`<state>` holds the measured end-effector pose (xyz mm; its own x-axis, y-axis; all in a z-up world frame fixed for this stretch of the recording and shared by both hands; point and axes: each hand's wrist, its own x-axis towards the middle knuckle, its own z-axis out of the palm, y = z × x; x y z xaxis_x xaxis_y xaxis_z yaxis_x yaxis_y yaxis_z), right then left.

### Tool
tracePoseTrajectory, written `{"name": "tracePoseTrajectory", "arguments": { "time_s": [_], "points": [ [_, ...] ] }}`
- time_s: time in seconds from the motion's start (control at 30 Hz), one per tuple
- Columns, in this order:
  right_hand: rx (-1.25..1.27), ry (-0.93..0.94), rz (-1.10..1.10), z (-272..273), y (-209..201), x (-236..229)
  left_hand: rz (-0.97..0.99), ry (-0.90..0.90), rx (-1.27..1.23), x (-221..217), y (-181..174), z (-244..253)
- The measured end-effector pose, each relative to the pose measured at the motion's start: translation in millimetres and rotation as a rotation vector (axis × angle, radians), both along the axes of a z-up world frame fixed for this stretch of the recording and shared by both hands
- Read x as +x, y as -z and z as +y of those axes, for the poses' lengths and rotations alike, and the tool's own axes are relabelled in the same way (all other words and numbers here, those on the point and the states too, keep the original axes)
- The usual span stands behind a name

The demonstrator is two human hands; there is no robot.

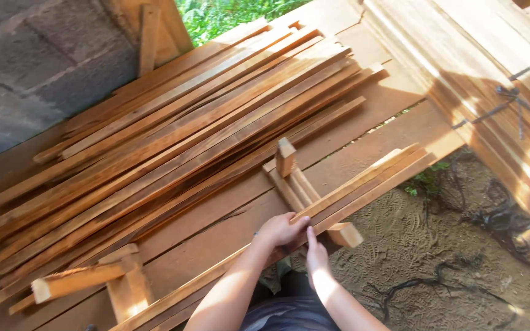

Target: Bundling multiple wooden planks together using wire ties.

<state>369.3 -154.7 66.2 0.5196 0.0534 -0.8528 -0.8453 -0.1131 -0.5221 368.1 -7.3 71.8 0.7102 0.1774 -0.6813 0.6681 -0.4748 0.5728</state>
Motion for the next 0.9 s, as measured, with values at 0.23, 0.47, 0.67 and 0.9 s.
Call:
{"name": "tracePoseTrajectory", "arguments": {
  "time_s": [0.23, 0.47, 0.67, 0.9],
  "points": [
    [0.218, -0.018, 0.132, 0.4, -20.3, 32.3, 0.123, -0.132, -0.381, 14.4, 21.4, 11.9],
    [0.229, -0.160, 0.145, -9.1, -30.9, 44.2, 0.200, -0.048, -0.356, 19.8, 27.5, 18.5],
    [0.331, -0.141, 0.222, -0.8, -20.6, 42.7, 0.375, -0.067, -0.415, 23.3, 7.7, 16.4],
    [-0.065, -0.573, -0.047, -11.0, -1.2, 46.8, 0.168, -0.146, -0.184, 16.9, 22.0, 2.6]
  ]
}}
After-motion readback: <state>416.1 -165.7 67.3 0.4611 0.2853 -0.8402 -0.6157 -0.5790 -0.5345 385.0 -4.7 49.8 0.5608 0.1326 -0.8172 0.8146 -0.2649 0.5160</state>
